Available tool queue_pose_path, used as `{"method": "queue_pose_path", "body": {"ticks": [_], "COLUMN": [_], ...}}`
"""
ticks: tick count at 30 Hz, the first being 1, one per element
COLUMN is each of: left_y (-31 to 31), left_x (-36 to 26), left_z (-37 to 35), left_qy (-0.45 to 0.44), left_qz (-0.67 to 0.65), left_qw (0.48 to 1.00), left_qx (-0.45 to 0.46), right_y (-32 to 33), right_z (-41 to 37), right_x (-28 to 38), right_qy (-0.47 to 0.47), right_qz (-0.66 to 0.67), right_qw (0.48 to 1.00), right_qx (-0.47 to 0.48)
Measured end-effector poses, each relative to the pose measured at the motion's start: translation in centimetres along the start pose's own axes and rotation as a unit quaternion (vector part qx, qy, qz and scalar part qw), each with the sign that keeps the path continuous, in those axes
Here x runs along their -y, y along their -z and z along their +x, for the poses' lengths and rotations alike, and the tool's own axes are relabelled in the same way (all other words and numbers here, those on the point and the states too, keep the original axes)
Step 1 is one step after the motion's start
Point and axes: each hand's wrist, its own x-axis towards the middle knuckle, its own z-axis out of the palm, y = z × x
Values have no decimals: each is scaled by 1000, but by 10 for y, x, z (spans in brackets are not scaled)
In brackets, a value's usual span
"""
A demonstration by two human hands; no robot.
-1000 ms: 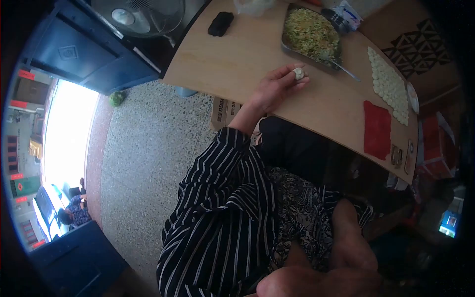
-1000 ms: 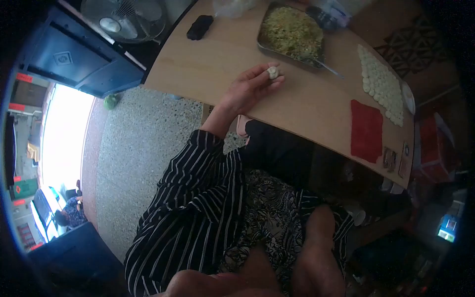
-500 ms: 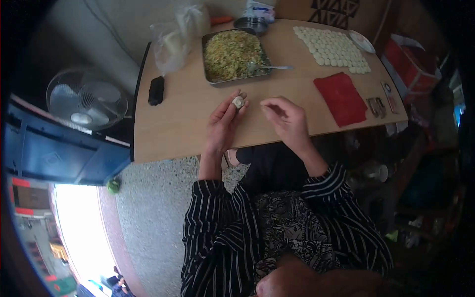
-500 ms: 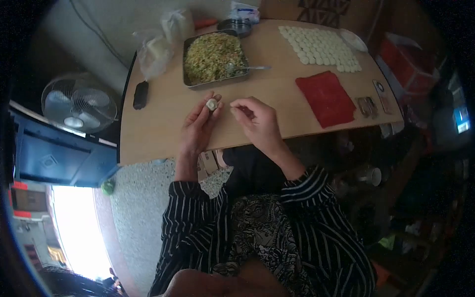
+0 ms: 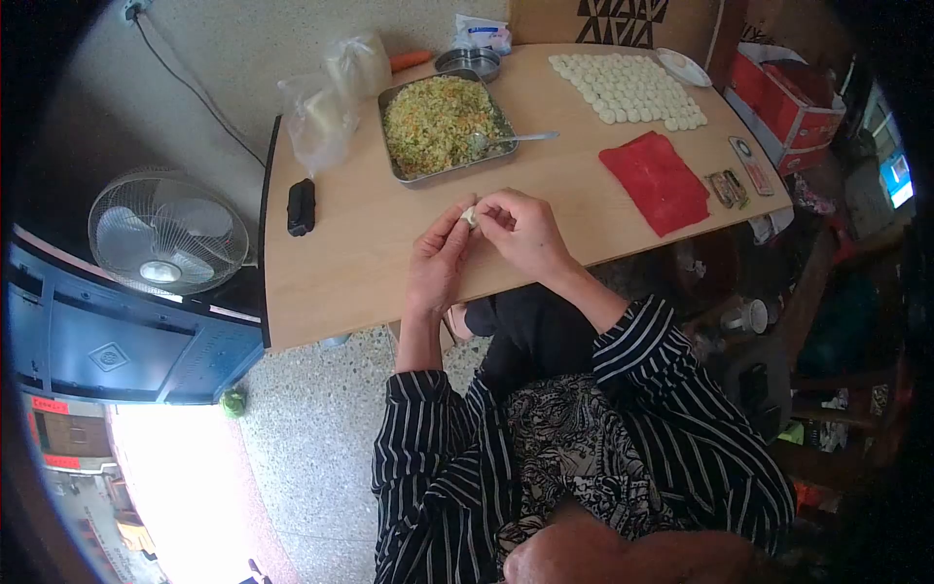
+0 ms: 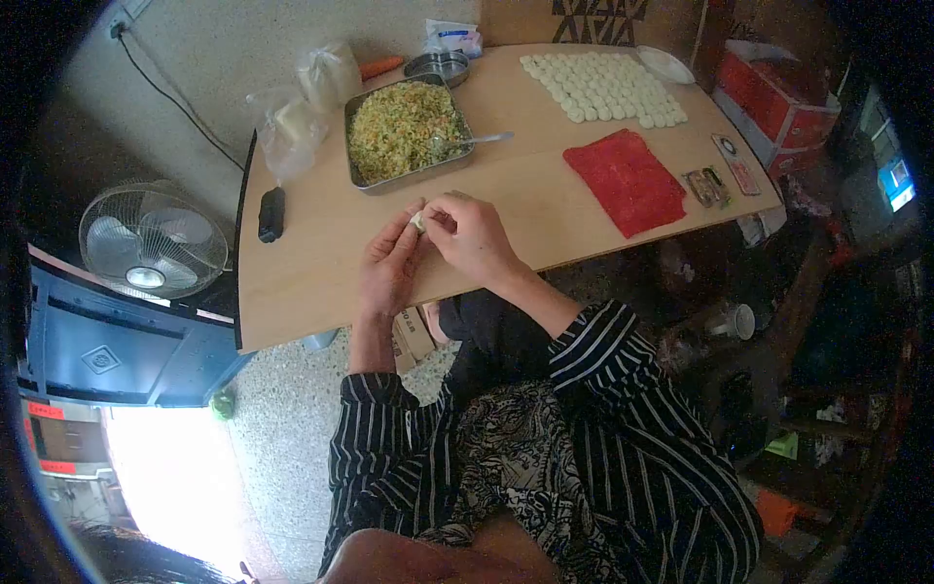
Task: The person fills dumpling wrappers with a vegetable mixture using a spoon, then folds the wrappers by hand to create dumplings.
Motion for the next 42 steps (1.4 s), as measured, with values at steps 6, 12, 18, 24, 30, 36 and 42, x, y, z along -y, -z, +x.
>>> {"method": "queue_pose_path", "body": {"ticks": [6, 12, 18, 24, 30, 36, 42], "left_y": [2, 4, 2, -2, -5, -8, -13], "left_x": [3, 4, 7, 3, 3, -2, -6], "left_z": [1, -1, -1, -2, 0, -1, -5], "left_qy": [-3, -3, -29, -2, 2, 22, 7], "left_qz": [74, 133, 124, 182, 61, 12, 111], "left_qw": [997, 991, 992, 983, 998, 1000, 993], "left_qx": [7, 10, 14, 0, -2, 14, 25], "right_y": [14, 21, 20, 16, 27, 30, 28], "right_z": [5, 11, 13, 11, 10, 9, 12], "right_x": [2, 7, 2, -2, 5, -2, 9], "right_qy": [101, 135, 139, 126, -10, -21, 37], "right_qz": [-71, -90, -123, -137, 9, -3, -39], "right_qw": [991, 981, 976, 978, 996, 997, 995], "right_qx": [53, 103, 112, 92, 85, 77, 82]}}
